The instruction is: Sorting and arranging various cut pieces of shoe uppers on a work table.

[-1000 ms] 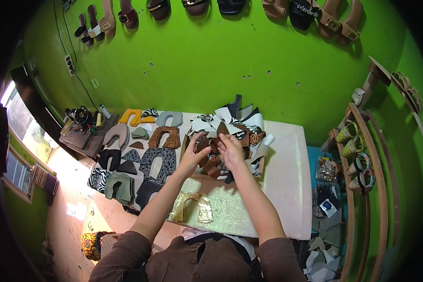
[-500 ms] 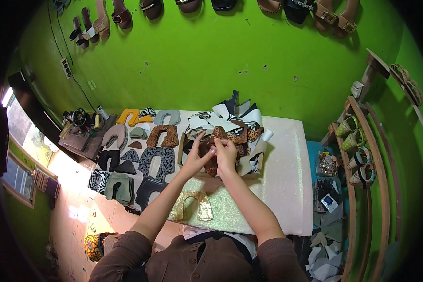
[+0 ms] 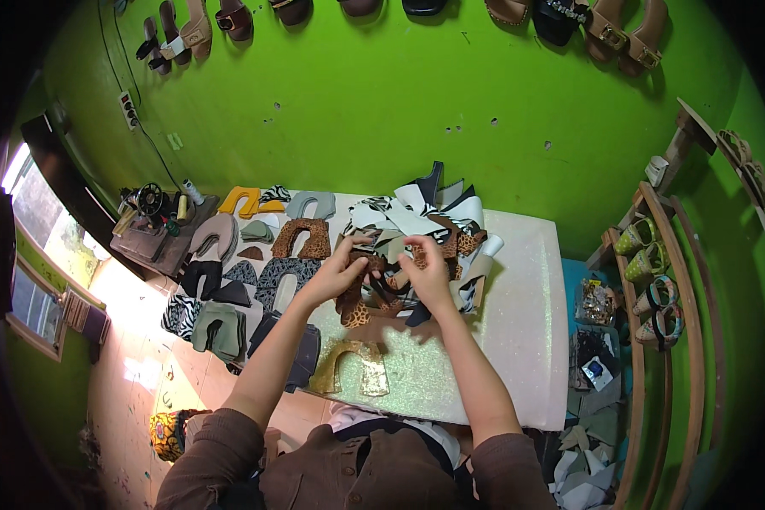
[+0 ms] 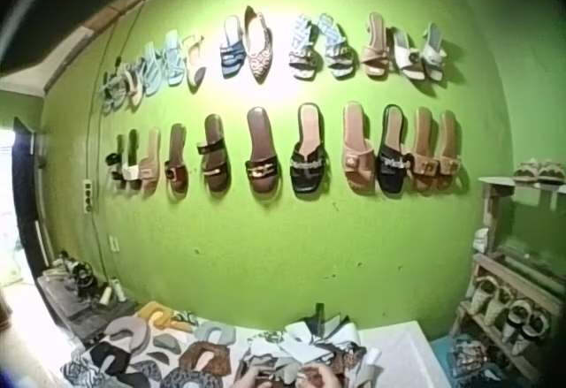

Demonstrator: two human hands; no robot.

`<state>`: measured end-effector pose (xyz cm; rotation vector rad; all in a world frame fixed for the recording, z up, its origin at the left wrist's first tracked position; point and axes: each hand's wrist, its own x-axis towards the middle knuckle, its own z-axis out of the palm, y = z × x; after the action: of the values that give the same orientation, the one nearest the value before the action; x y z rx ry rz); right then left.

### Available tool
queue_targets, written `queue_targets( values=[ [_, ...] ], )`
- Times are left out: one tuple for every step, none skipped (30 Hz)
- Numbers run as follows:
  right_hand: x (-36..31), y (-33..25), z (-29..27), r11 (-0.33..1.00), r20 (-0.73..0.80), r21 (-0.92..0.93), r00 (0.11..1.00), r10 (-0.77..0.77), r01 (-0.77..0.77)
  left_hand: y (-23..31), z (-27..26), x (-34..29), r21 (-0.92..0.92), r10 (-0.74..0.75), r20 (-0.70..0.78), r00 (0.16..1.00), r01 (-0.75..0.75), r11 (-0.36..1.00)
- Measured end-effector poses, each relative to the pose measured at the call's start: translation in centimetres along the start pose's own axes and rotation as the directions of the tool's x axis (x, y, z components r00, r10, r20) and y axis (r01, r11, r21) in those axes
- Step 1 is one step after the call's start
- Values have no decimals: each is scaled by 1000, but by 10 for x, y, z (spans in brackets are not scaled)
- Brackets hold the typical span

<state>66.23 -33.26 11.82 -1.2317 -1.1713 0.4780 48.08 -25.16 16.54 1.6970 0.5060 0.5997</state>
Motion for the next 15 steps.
queue_targets(
  values=[
    [4,-6,0,999,185,-30,982,31,-26,9,-1,-2,80,-14,79,997,7,997],
    [7,-17,3,999,188,-26,982,32,-27,14,-3,-4,160,-33,153,988,9,987],
    [10,-27,8,988,343,95,936,84,-124,15,-3,-5,47,-32,193,981,23,999],
    [13,-38,9,953,491,193,864,111,-232,16,-5,-4,47,-32,193,981,24,999],
    [14,-46,10,890,539,262,822,185,-372,17,-9,-3,153,8,227,974,-43,987],
    [17,-41,11,889,541,264,820,184,-373,19,-12,-3,255,42,264,964,-112,960],
    [21,-34,7,866,616,269,767,183,-422,25,-11,-3,259,0,254,967,-68,963],
    [24,-28,2,840,686,269,706,176,-471,32,-11,-4,258,-2,256,967,-67,964],
    [25,-22,-3,867,703,182,678,215,-463,39,-11,-6,257,-40,252,967,-27,966],
    [25,-23,2,865,708,184,673,212,-467,42,-16,-9,259,-81,238,968,17,966],
    [22,-26,6,841,711,160,651,266,-518,38,-21,-12,285,-21,223,974,-45,958],
    [22,-27,10,812,711,134,626,320,-568,39,-27,-14,286,-27,218,976,-37,957],
    [25,-25,12,833,757,105,587,287,-543,47,-32,-19,341,-32,203,979,-40,939],
    [26,-23,16,829,761,107,582,288,-549,50,-37,-23,395,-36,188,981,-42,918],
    [26,-22,21,870,757,141,618,212,-472,35,-44,-24,292,32,168,985,-81,953]
  ],
)
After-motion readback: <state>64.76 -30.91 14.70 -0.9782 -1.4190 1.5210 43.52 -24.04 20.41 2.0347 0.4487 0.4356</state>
